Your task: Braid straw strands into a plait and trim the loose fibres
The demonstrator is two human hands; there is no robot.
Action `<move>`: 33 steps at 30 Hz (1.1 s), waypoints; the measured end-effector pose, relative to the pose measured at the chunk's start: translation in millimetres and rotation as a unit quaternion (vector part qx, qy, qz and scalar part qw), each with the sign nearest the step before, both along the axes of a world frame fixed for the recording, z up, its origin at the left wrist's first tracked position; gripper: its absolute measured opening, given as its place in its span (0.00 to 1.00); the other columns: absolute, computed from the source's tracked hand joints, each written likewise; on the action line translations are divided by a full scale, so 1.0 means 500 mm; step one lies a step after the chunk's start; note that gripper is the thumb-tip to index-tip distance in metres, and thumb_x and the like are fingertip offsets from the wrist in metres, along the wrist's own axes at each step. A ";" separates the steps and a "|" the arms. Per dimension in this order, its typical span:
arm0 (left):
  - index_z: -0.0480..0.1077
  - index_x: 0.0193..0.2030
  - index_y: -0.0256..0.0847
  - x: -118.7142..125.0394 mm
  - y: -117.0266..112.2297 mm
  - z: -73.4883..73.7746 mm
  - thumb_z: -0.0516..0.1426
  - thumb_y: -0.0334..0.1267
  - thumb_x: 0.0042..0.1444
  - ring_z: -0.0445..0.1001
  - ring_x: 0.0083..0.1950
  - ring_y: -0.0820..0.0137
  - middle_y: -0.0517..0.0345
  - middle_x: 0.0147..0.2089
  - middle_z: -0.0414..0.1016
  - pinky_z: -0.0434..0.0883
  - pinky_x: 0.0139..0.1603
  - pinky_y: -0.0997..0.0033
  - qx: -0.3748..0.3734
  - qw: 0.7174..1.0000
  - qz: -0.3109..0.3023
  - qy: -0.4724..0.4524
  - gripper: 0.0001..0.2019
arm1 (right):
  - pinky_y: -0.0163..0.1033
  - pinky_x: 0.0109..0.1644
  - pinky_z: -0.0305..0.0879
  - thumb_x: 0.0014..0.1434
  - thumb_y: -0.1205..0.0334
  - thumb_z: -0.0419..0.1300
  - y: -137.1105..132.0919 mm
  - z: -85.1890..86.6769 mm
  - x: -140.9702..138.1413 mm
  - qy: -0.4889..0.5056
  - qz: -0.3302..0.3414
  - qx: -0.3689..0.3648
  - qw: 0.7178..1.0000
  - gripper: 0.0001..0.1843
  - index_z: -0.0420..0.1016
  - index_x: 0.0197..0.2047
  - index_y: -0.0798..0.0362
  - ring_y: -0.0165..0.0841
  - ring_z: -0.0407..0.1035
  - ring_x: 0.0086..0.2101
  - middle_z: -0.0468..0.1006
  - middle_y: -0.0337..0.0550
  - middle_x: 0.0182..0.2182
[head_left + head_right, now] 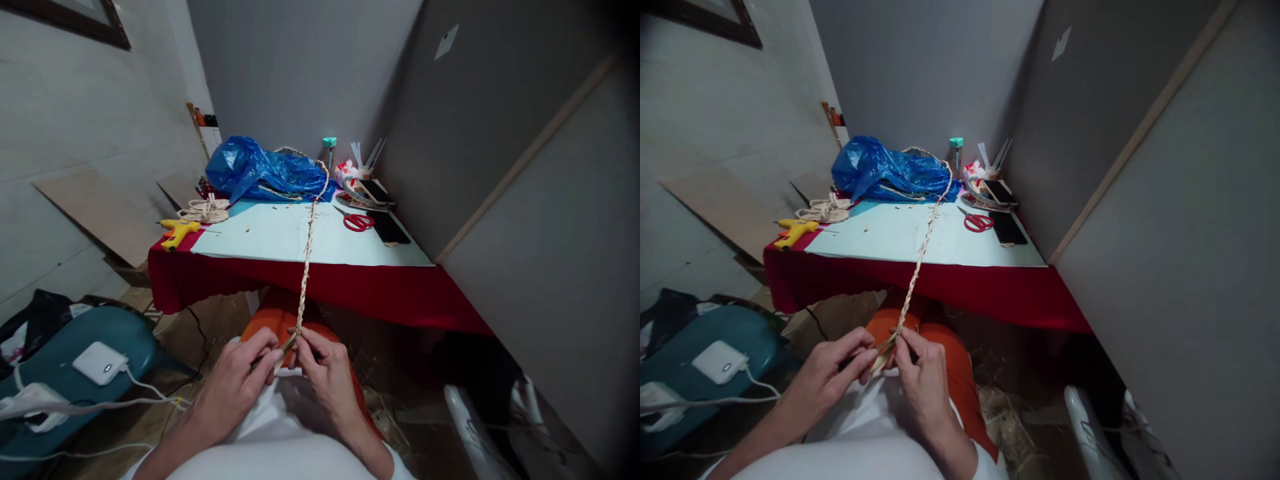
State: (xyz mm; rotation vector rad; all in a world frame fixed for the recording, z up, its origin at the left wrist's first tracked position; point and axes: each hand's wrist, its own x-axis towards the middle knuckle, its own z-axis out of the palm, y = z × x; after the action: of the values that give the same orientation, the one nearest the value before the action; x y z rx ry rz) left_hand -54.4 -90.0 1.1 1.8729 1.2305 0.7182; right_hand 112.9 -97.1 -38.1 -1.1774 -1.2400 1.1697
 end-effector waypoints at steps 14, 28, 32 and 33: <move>0.80 0.26 0.42 -0.004 0.008 -0.026 0.59 0.37 0.59 0.72 0.27 0.69 0.58 0.24 0.77 0.64 0.32 0.74 -0.008 0.996 -0.090 0.011 0.12 | 0.30 0.29 0.59 0.59 0.50 0.63 -0.010 -0.012 -0.008 0.173 0.037 -0.083 0.981 0.17 0.81 0.39 0.56 0.25 0.59 0.23 0.69 0.35 0.22; 0.74 0.42 0.38 0.036 0.070 -0.057 0.56 0.55 0.60 0.58 0.20 0.77 0.64 0.24 0.67 0.58 0.20 0.78 -0.200 0.965 -0.075 -0.150 0.20 | 0.37 0.47 0.69 0.67 0.55 0.53 -0.010 -0.002 0.017 0.034 0.078 0.012 0.996 0.17 0.80 0.48 0.54 0.33 0.73 0.36 0.81 0.44 0.38; 0.73 0.45 0.36 0.047 0.061 -0.068 0.59 0.53 0.57 0.54 0.20 0.78 0.70 0.21 0.59 0.54 0.20 0.79 -0.224 0.957 -0.038 -0.181 0.20 | 0.37 0.49 0.69 0.70 0.60 0.49 -0.020 -0.014 0.035 -0.127 0.061 0.065 0.988 0.18 0.74 0.55 0.53 0.34 0.76 0.41 0.82 0.48 0.44; 0.73 0.45 0.36 0.049 0.058 -0.068 0.60 0.51 0.56 0.55 0.20 0.78 0.70 0.20 0.59 0.56 0.21 0.79 -0.219 0.958 -0.024 -0.184 0.19 | 0.36 0.46 0.69 0.70 0.61 0.47 -0.022 -0.020 0.037 -0.195 0.042 0.089 0.976 0.18 0.73 0.55 0.55 0.34 0.77 0.39 0.82 0.49 0.42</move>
State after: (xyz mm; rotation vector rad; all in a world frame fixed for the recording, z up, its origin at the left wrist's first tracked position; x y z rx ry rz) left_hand -30.2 -60.7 -32.7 1.3312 1.0002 0.6658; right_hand 131.5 -107.9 -47.9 -1.2648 -1.6693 0.8882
